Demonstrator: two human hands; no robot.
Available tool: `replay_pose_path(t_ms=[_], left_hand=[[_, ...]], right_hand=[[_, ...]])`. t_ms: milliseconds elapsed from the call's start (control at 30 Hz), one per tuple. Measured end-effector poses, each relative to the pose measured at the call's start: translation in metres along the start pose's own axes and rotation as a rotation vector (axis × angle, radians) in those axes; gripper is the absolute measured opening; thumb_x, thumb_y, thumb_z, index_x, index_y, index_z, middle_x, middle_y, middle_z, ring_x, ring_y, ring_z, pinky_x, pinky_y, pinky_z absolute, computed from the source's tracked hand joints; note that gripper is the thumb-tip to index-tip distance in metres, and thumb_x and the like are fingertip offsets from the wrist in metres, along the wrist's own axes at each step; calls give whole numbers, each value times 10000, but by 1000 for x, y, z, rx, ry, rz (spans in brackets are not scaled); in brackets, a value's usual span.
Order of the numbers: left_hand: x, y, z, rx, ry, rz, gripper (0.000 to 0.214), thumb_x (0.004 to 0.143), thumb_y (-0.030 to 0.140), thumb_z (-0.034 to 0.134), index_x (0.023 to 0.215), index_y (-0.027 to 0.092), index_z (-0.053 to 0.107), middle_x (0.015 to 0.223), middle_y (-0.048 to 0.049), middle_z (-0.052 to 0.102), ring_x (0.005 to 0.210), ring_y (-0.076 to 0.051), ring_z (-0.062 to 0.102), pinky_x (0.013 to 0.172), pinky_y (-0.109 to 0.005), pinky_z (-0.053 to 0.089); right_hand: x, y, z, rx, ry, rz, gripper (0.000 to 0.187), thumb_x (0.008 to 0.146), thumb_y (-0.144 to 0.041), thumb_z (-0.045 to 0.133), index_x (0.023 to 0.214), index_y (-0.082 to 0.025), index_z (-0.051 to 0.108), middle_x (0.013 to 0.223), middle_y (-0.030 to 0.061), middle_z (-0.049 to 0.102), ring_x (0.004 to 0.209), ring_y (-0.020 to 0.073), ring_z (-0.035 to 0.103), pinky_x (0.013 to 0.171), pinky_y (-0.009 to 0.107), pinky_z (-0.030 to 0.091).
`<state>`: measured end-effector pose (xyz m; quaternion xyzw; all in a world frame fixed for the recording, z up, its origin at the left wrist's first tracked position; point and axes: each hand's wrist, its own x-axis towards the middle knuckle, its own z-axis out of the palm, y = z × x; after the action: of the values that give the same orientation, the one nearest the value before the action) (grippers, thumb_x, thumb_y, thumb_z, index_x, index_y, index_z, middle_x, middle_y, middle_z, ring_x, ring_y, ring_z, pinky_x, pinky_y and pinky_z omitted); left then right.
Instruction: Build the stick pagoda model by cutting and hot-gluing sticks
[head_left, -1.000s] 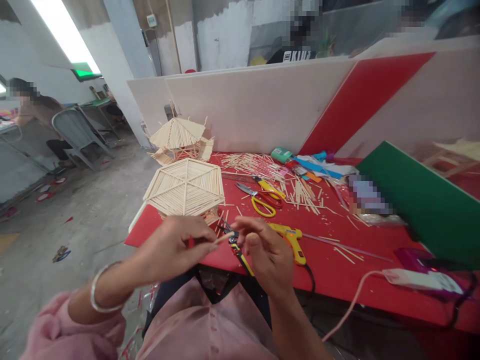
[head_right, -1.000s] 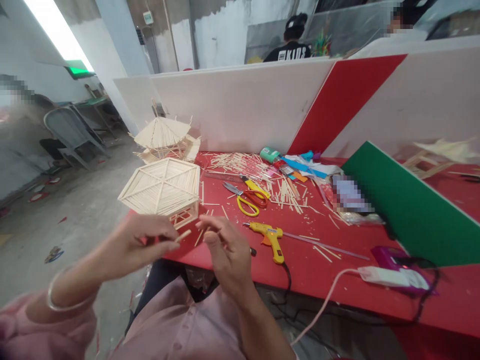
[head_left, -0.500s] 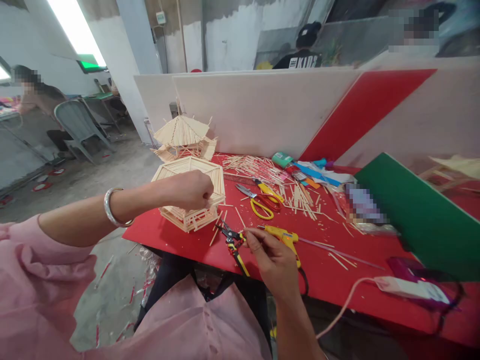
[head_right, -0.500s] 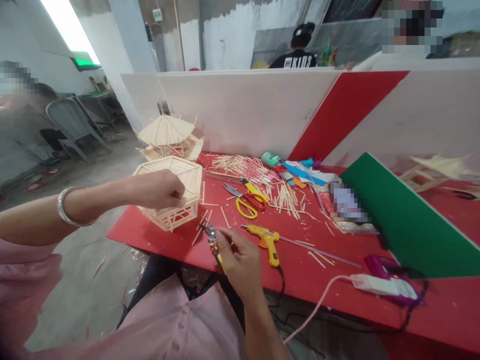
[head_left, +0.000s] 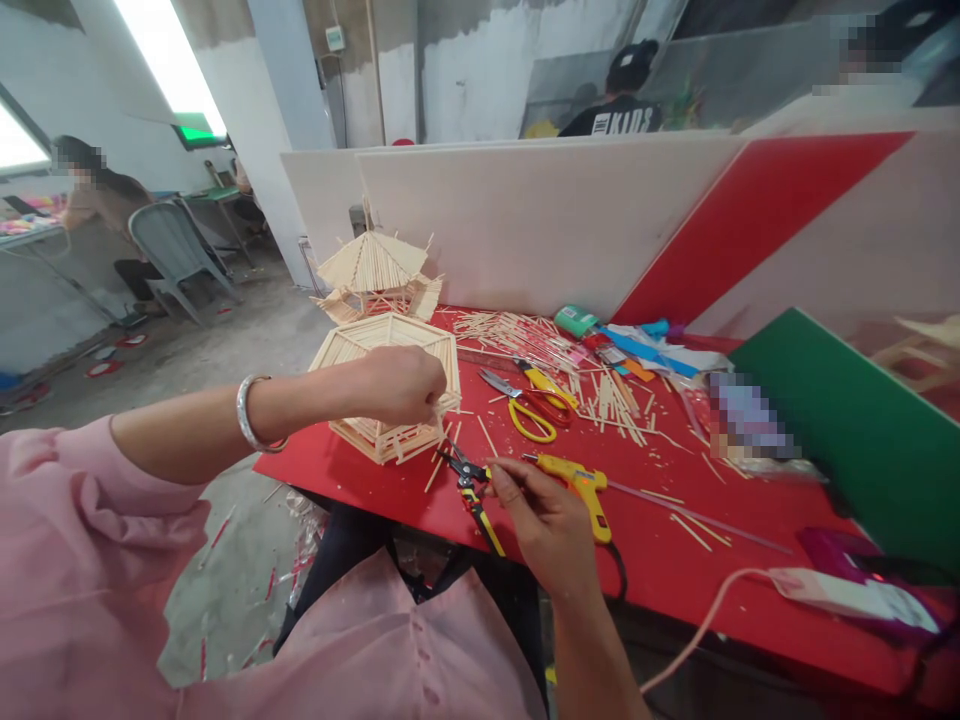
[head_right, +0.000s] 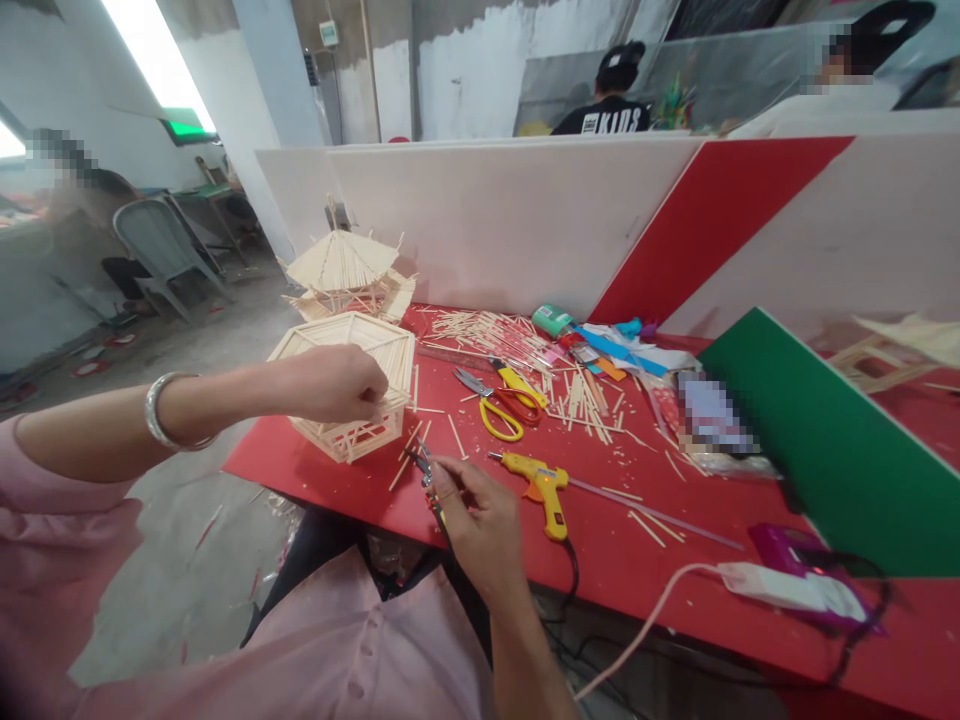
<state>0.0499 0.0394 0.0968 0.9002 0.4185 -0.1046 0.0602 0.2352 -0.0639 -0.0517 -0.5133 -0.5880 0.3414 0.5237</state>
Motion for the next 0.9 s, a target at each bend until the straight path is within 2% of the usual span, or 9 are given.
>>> replay_pose_path(t_ms=[267,567,667,700,767,833,900], left_hand=[[-1,-1,-1,31,6,-40,149,713,213,552,717,177,697,654,-47,629,600,-155,516,540,-284,289],[-4,4,-4,57,-1,-82,167,730,193,509,711,175,675,671,-57,640,605,-160,527,526,-288,273],[-5,5,-3,58,-6,-89,155,727,212,516,682,176,660,657,-54,633,586,-150,508,528,-287,267],[-5,4,-3,55,-6,-95,155,727,222,518,668,175,653,649,-52,628,576,-145,499,530,-286,266],[-6,1,-3,32,7,-102,160,727,233,516,643,174,640,631,-47,618,557,-137,484,533,-287,265],[-6,-5,-4,-36,25,-95,155,723,229,515,636,174,631,614,-36,610,545,-130,483,537,-284,277],[-8,-11,-7,-159,27,-86,139,723,225,520,653,172,627,596,-20,613,535,-118,504,541,-271,300]], right_hand=[[0,5,9,-14,-77,-25,224,892,-360,591,948,-199,737,841,31,747,733,152,681,631,226,524],[-5,11,5,-86,-93,15,278,901,-410,552,966,-208,731,818,31,744,686,160,674,607,245,516],[-1,22,-13,-359,-6,30,301,915,-406,500,971,-212,723,948,63,746,851,204,690,723,291,527],[0,28,-23,-533,53,67,299,916,-376,485,1004,-205,714,1014,83,735,925,229,679,763,315,519],[3,43,-44,-916,143,229,321,901,-286,472,1116,-162,675,1108,142,698,1032,282,643,799,354,495],[5,62,-63,-1158,104,453,370,868,-221,479,1182,-96,630,1101,199,676,1044,309,633,785,361,481],[6,81,-77,-1189,-17,584,351,845,-217,502,1139,-86,640,1049,201,682,1000,296,651,769,343,473]])
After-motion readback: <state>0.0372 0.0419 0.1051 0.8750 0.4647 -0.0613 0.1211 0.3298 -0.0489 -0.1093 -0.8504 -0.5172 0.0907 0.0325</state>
